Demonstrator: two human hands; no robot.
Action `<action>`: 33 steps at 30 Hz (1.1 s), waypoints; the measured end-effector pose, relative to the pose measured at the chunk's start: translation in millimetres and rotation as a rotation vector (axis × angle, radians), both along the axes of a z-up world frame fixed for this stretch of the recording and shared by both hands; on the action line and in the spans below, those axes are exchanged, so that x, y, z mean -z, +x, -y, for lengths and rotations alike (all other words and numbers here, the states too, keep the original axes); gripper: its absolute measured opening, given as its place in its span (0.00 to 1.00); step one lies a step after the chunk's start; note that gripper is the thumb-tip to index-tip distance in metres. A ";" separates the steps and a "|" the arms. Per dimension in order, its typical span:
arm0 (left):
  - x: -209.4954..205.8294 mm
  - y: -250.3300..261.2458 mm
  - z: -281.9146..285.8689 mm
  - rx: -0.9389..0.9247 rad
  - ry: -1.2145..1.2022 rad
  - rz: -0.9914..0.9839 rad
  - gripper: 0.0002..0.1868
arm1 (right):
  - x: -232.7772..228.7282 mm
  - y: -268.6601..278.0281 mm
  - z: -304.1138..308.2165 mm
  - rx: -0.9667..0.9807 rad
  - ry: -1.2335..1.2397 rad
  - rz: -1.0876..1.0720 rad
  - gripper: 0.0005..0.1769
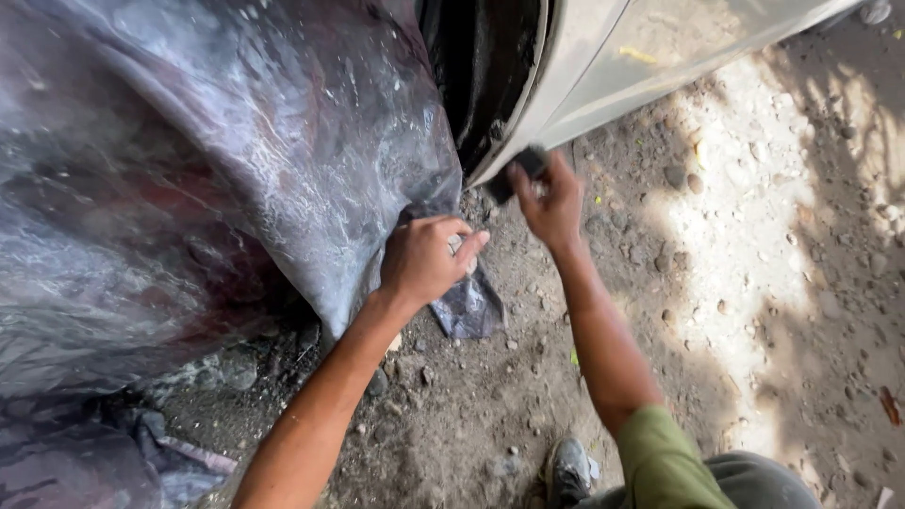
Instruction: The person sands the lower side panel of a white car using a sanding block. They hold a cloth in one hand to protect the adjacent wheel area while sanding the bodywork with the other hand.
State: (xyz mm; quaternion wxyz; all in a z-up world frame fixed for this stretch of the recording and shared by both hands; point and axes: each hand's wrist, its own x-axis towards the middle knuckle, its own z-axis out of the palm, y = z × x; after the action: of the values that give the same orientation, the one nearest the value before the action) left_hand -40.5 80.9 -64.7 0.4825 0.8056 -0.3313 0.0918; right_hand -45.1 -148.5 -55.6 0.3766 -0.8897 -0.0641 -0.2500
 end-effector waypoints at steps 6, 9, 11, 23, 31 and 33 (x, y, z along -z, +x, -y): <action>2.1 1.6 -3.7 0.047 0.036 -0.202 0.15 | 11.7 34.7 6.1 0.170 -0.185 0.323 0.11; 0.9 1.7 -3.9 0.074 0.049 -0.249 0.15 | 16.0 37.4 16.2 0.097 -0.301 0.340 0.10; -2.0 0.3 -4.7 0.087 0.046 -0.270 0.15 | 22.0 42.7 19.0 0.114 -0.327 0.302 0.11; -13.6 -0.7 -14.1 0.067 -0.004 -0.217 0.15 | 31.5 50.5 -8.2 0.279 -0.276 0.430 0.09; 9.6 -7.6 -2.2 0.105 -0.079 -0.217 0.16 | 31.5 42.4 -15.5 0.254 -0.232 0.374 0.10; -0.4 -10.5 -8.5 0.082 -0.054 -0.209 0.19 | 31.7 42.0 -21.7 0.336 -0.187 0.401 0.11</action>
State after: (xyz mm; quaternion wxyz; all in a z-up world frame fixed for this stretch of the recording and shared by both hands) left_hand -51.0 89.4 -64.3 0.5395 0.7831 -0.3094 -0.0037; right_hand -3.1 -126.9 -87.3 0.2260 -0.8514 -0.0119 -0.4732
